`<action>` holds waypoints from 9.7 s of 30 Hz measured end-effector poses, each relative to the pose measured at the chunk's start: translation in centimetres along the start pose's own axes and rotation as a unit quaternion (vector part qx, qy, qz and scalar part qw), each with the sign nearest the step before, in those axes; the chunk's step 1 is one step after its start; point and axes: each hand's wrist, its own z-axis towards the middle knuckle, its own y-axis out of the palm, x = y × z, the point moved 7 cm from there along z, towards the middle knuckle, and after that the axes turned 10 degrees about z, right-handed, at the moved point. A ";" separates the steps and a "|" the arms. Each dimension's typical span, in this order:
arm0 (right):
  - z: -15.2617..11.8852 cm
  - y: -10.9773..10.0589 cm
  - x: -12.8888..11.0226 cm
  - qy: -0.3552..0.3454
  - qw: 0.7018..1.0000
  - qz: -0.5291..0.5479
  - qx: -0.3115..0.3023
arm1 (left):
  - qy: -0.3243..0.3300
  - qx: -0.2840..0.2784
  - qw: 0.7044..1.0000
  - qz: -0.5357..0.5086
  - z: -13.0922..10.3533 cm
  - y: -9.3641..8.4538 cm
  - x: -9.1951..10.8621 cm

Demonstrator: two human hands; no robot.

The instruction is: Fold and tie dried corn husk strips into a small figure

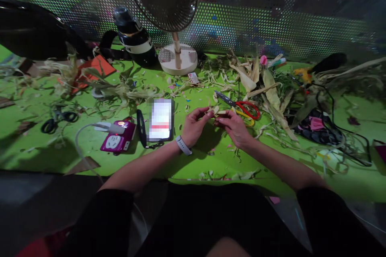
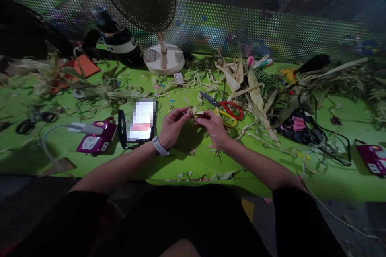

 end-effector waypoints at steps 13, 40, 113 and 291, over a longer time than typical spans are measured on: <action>0.2 -0.3 -0.8 -0.053 0.993 -0.104 -0.027 | -0.051 -0.031 0.998 -0.012 -0.1 0.5 -0.5; 0.2 -0.3 -0.6 -0.033 0.995 -0.088 -0.022 | -0.066 -0.018 0.998 -0.014 0.3 0.4 -1.4; 0.0 0.7 -1.6 -0.057 0.970 -0.220 -0.084 | 0.040 -0.185 0.977 0.098 0.5 1.4 1.4; 0.5 1.0 0.6 0.122 0.986 -0.014 -0.117 | 0.118 -0.061 0.983 0.127 0.2 0.3 1.3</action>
